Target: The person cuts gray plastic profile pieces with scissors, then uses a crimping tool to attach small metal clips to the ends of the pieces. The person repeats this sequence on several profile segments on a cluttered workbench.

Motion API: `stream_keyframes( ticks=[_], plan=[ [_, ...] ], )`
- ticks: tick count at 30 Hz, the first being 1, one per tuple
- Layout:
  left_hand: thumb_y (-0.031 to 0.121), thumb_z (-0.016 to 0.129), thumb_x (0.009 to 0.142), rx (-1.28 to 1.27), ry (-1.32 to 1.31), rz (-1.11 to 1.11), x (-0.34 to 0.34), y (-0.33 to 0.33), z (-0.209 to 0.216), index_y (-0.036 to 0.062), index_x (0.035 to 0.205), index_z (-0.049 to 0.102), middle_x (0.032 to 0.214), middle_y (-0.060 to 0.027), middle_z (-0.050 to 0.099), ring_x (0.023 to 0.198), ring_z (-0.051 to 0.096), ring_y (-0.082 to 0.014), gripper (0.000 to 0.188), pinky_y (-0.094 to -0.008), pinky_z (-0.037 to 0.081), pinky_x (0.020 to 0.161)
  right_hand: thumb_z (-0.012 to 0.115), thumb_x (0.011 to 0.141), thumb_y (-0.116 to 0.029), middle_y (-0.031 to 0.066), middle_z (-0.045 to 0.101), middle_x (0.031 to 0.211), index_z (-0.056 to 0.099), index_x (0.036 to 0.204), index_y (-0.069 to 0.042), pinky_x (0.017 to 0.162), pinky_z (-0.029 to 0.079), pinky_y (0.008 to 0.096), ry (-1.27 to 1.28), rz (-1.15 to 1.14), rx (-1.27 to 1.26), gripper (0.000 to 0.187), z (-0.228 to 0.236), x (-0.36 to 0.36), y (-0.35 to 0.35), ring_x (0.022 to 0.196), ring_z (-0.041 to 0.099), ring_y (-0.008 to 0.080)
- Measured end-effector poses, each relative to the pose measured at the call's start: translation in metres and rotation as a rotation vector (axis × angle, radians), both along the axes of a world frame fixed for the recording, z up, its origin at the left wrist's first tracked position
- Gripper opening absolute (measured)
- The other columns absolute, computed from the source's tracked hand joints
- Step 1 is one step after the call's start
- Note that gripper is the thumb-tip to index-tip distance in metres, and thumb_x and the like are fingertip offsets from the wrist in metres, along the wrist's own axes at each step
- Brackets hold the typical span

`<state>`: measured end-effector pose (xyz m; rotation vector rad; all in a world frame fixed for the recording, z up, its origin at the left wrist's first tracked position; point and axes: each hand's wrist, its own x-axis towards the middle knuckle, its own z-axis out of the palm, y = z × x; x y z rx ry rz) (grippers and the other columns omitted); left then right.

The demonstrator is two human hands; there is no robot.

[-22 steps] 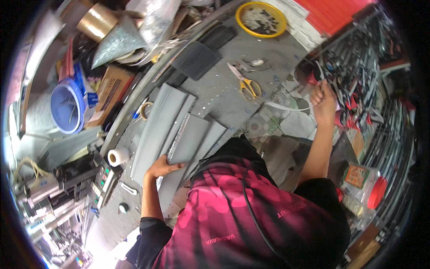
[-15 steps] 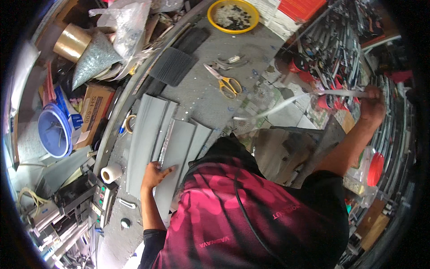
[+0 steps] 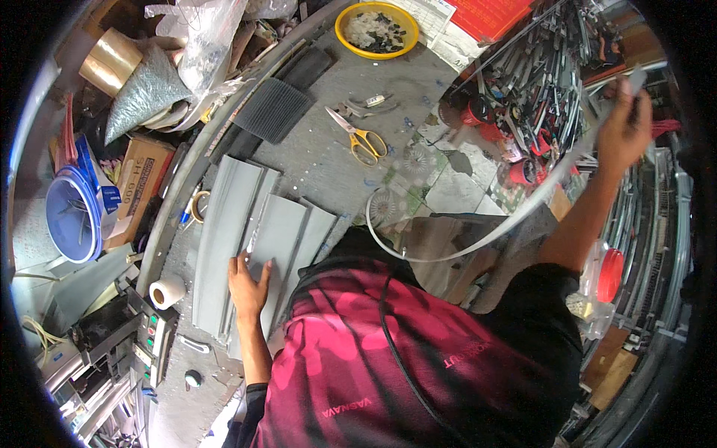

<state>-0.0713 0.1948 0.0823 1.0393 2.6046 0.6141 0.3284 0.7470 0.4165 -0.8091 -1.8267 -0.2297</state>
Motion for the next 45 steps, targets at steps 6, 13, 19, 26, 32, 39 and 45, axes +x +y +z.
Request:
stream_keyframes(
  ticks=[6, 13, 19, 26, 32, 39, 45],
  plan=[
    [0.035, 0.086, 0.097, 0.011, 0.047, 0.063, 0.018, 0.005, -0.01, -0.0006, 0.153, 0.061, 0.135, -0.0244, 0.063, 0.133, 0.058, -0.0466, 0.071, -0.0568, 0.047, 0.116, 0.061, 0.119, -0.024, 0.001, 0.059, 0.077, 0.071, 0.129, 0.004, 0.06, 0.041, 0.0273, 0.349, 0.387, -0.515, 0.032, -0.036, -0.036, 0.012, 0.065, 0.051, 0.0099],
    [0.034, 0.089, 0.093, 0.033, 0.094, 0.082, 0.031, 0.007, -0.009, 0.0008, 0.156, 0.059, 0.141, -0.0237, 0.062, 0.135, 0.057, -0.0454, 0.077, -0.056, 0.046, 0.118, 0.059, 0.117, -0.023, 0.0081, 0.055, 0.093, 0.066, 0.124, 0.007, 0.072, 0.043, 0.0343, 1.198, 0.823, -0.999, 0.031, -0.048, 0.017, 0.049, 0.081, 0.049, 0.02],
    [0.034, 0.091, 0.092, 0.067, 0.044, 0.118, 0.026, 0.011, -0.006, -0.0002, 0.144, 0.068, 0.133, -0.0239, 0.069, 0.128, 0.064, -0.0458, 0.066, -0.0554, 0.051, 0.113, 0.054, 0.119, -0.033, 0.0063, 0.051, 0.09, 0.062, 0.134, 0.0, 0.076, 0.044, 0.0406, 1.185, 1.02, -0.549, 0.038, -0.043, 0.05, 0.03, 0.082, 0.048, 0.0233],
    [0.029, 0.082, 0.101, 0.107, 0.039, 0.116, 0.005, 0.021, -0.008, -0.0028, 0.124, 0.079, 0.118, -0.0257, 0.079, 0.111, 0.075, -0.0477, 0.039, -0.0542, 0.059, 0.098, 0.029, 0.12, -0.052, 0.0111, 0.042, 0.096, 0.051, 0.154, 0.003, 0.088, 0.039, 0.0496, 0.957, 1.108, -0.352, 0.068, -0.002, 0.028, -0.016, 0.093, 0.044, 0.0295],
    [0.028, 0.077, 0.105, 0.135, 0.025, 0.112, 0.003, 0.041, -0.011, -0.0025, 0.125, 0.079, 0.119, -0.0261, 0.079, 0.111, 0.076, -0.0472, 0.037, -0.0533, 0.059, 0.101, 0.054, 0.119, -0.026, 0.0191, 0.077, 0.111, 0.073, 0.118, 0.0, 0.095, 0.058, 0.0478, 0.265, 0.315, -0.181, 0.032, -0.055, -0.076, -0.052, 0.104, 0.075, 0.0322],
    [0.024, 0.078, 0.105, 0.269, -0.1, 0.124, -0.004, 0.069, -0.005, 0.0033, 0.119, 0.08, 0.099, -0.0193, 0.077, 0.085, 0.075, -0.0366, 0.025, -0.0467, 0.059, 0.082, 0.079, 0.102, -0.019, 0.0112, 0.07, 0.105, 0.082, 0.123, -0.014, 0.081, 0.058, 0.0442, -0.462, 0.813, -0.613, 0.021, -0.199, -0.19, -0.13, 0.094, 0.073, 0.0325],
    [0.021, 0.083, 0.101, 0.218, -0.141, 0.072, -0.005, 0.086, 0.003, 0.0064, 0.124, 0.086, 0.093, -0.0172, 0.071, 0.079, 0.072, -0.0327, 0.028, -0.0455, 0.058, 0.078, 0.072, 0.11, -0.035, 0.0143, 0.069, 0.11, 0.075, 0.126, -0.011, 0.085, 0.057, 0.0498, -0.795, 0.935, -0.904, 0.029, -0.304, -0.241, -0.19, 0.098, 0.071, 0.0411]
  ],
)
